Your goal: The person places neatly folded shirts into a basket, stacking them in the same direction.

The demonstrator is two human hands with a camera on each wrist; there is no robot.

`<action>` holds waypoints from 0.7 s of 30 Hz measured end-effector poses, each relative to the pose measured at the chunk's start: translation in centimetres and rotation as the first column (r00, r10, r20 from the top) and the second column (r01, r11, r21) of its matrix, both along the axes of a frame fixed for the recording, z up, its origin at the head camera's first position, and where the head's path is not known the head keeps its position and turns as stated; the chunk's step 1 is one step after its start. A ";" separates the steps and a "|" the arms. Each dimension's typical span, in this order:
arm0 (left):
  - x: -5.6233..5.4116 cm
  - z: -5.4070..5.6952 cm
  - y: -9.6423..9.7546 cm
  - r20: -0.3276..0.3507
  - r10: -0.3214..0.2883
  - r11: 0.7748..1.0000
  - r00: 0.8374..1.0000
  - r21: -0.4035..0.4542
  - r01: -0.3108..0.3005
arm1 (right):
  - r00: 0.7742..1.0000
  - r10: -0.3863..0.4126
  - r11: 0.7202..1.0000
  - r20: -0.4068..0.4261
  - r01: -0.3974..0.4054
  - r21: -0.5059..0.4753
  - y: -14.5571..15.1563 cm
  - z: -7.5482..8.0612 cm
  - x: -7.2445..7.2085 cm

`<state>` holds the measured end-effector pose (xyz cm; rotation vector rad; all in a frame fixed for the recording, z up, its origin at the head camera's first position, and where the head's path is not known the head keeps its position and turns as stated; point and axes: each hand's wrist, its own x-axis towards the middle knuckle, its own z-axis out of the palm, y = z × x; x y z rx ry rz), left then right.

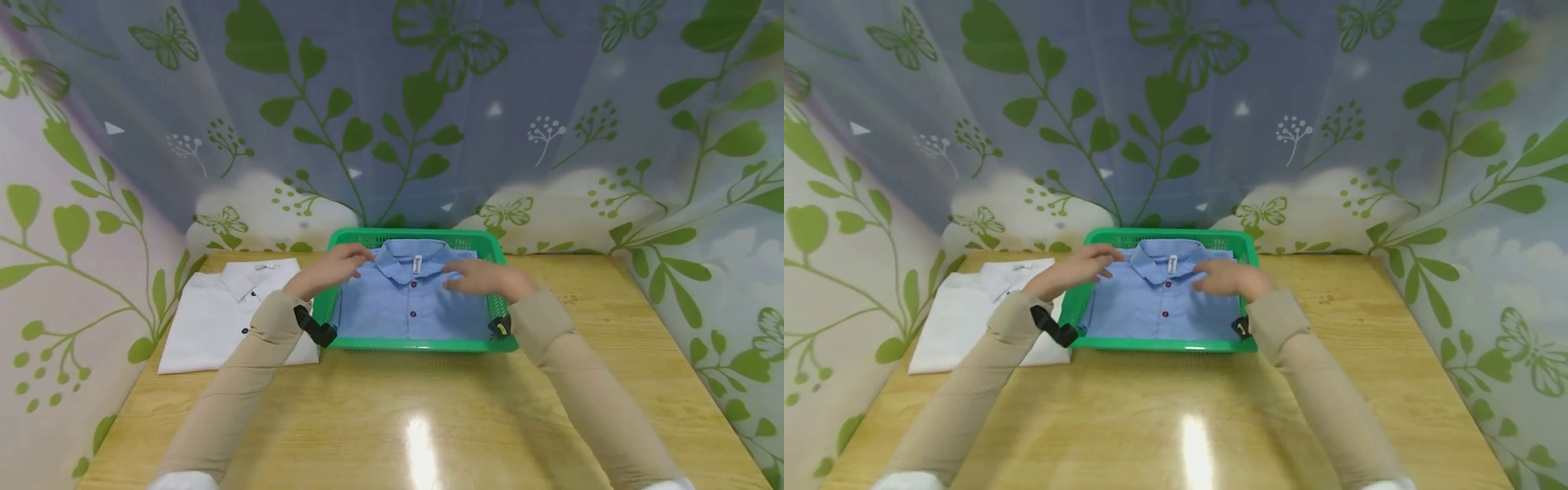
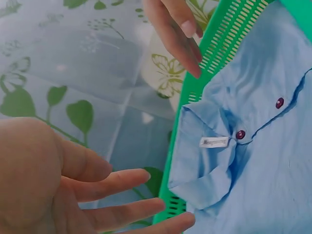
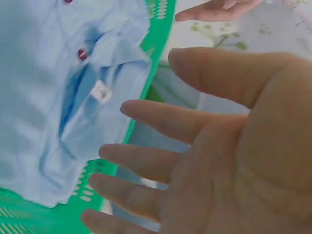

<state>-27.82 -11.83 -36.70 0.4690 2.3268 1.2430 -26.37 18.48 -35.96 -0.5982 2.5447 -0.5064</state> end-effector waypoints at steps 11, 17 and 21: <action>5.3 -0.9 -2.9 -0.352 0.170 0.985 0.920 0.090 -0.148 | 0.959 -0.113 0.966 -0.262 0.045 -0.255 -1.5 1.2 5.5; 8.9 -2.4 -3.3 -0.526 0.317 0.942 0.789 0.268 -0.200 | 0.893 -0.231 0.860 -0.388 0.001 -0.510 -3.5 -0.2 9.2; 10.8 -4.0 -3.8 -0.603 0.442 0.893 0.664 0.365 -0.263 | 0.869 -0.234 0.702 -0.436 -0.159 -0.694 -5.6 -2.3 11.3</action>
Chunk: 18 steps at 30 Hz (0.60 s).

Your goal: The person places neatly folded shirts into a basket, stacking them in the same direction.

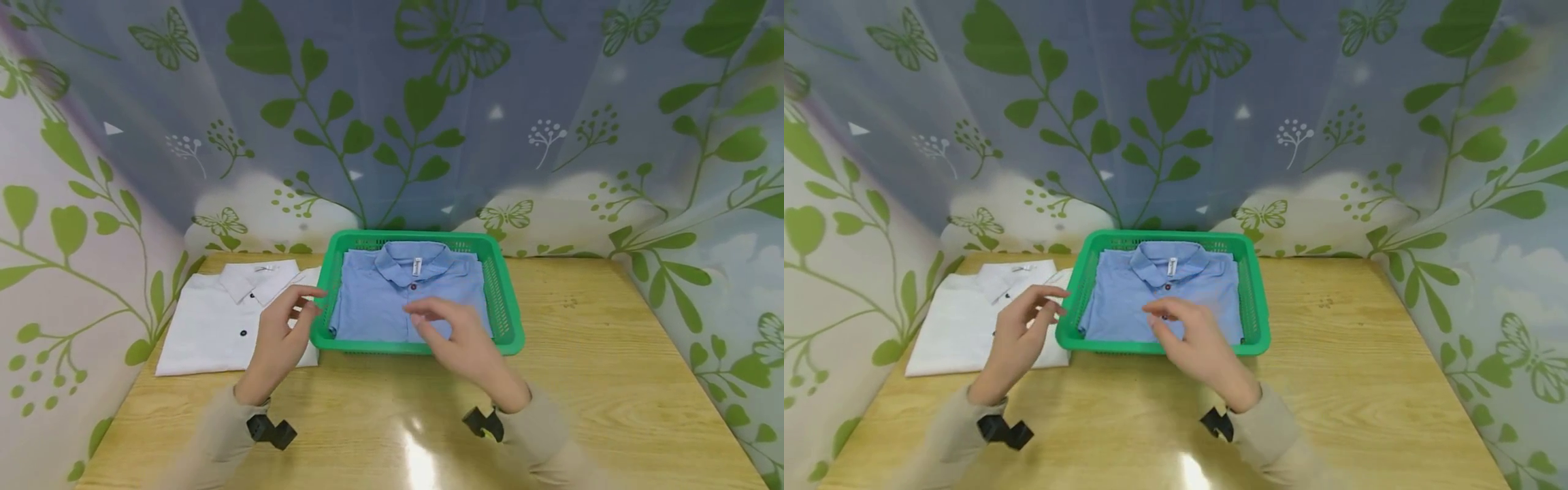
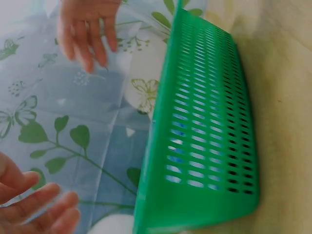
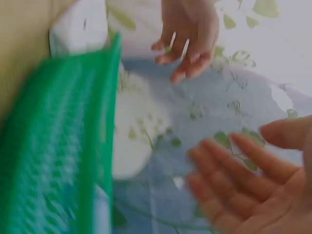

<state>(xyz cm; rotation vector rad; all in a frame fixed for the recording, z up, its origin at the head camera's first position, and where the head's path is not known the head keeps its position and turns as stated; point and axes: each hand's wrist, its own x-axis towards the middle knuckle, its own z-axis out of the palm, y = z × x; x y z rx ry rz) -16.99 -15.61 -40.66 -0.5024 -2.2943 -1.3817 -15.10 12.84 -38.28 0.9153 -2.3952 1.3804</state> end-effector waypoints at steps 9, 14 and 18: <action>4.0 -1.4 -0.5 0.001 0.164 0.958 0.987 0.236 -0.159 | 0.914 0.365 0.880 0.178 -0.276 -0.387 -5.7 -6.2 3.0; 4.4 -3.7 -1.9 -0.007 0.276 0.914 0.961 0.313 -0.260 | 0.837 0.471 0.809 0.280 -0.283 -0.515 -8.6 -9.3 3.1; 4.0 -5.4 -3.2 0.055 0.420 0.837 0.906 0.363 -0.410 | 0.779 0.502 0.801 0.376 -0.254 -0.542 -10.7 -11.3 2.9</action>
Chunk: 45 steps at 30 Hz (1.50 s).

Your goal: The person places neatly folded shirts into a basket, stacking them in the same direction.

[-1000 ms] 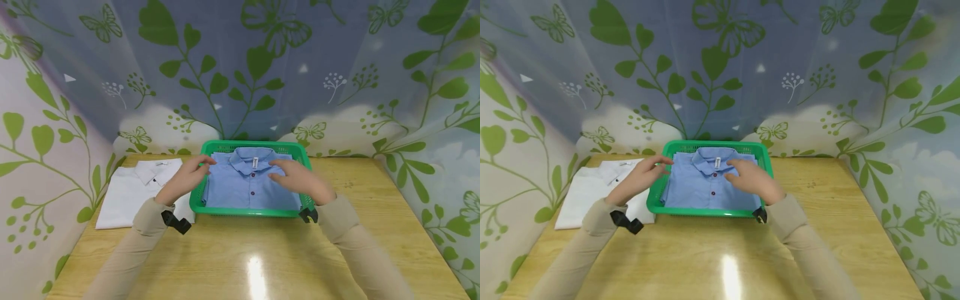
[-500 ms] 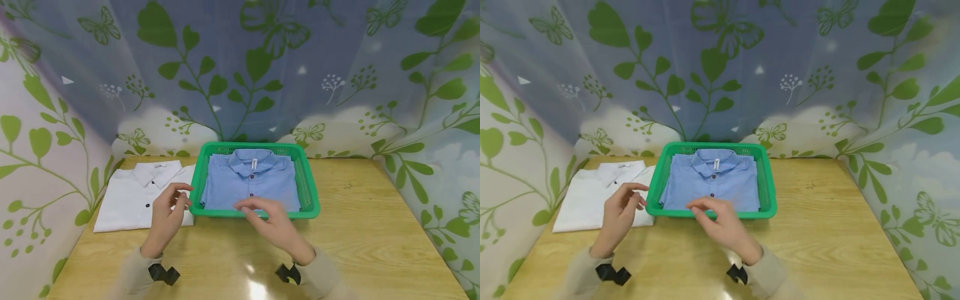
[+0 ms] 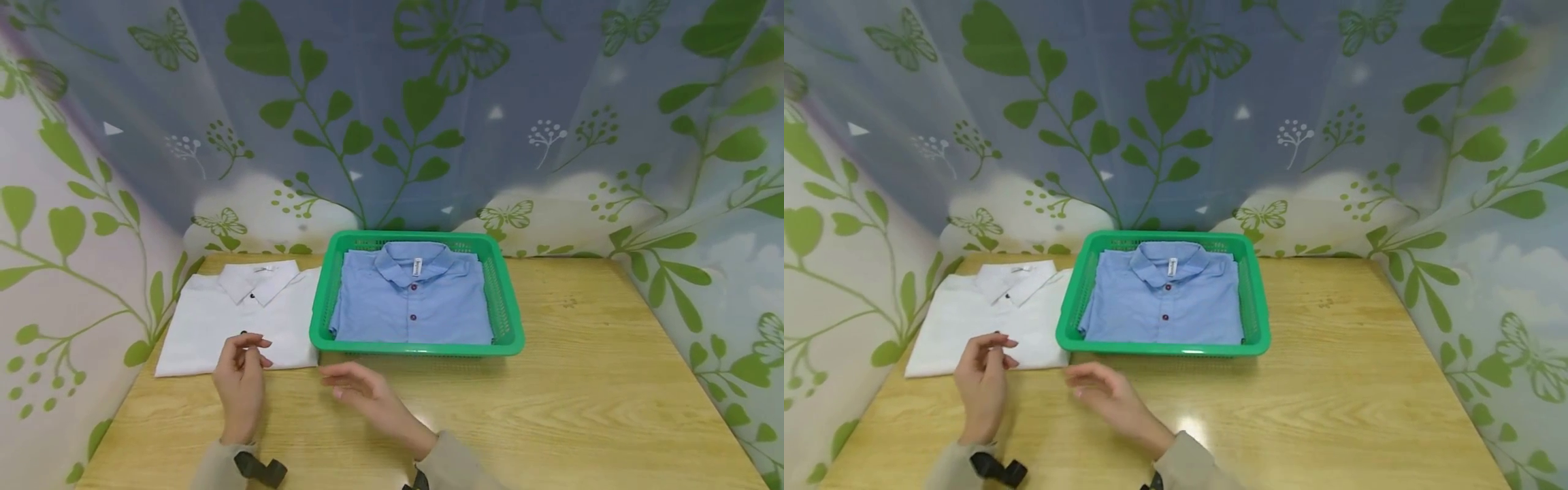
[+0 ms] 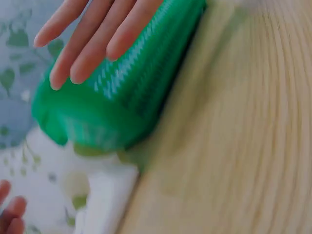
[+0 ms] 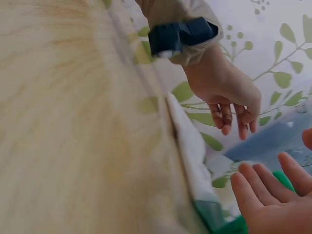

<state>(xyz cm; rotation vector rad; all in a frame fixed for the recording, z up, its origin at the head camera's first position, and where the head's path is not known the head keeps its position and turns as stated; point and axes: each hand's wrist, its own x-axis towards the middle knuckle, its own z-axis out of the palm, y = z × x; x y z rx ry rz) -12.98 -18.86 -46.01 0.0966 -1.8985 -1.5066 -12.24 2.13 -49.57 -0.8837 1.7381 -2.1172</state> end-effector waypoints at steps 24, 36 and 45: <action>-3.4 -7.7 -12.9 0.127 0.493 0.857 0.861 0.098 -0.505 | 0.933 0.043 0.999 0.358 -0.036 -0.027 -3.8 -3.8 -0.6; -3.7 -8.2 -14.1 0.343 0.405 0.884 0.848 0.089 -0.458 | 0.962 -0.026 0.985 0.272 -0.022 0.172 -3.7 -4.0 -0.6; -2.6 -8.1 -14.3 0.388 0.478 0.863 0.789 -0.038 -0.504 | 0.978 -0.020 0.979 0.206 -0.023 0.204 -3.4 -3.8 -0.4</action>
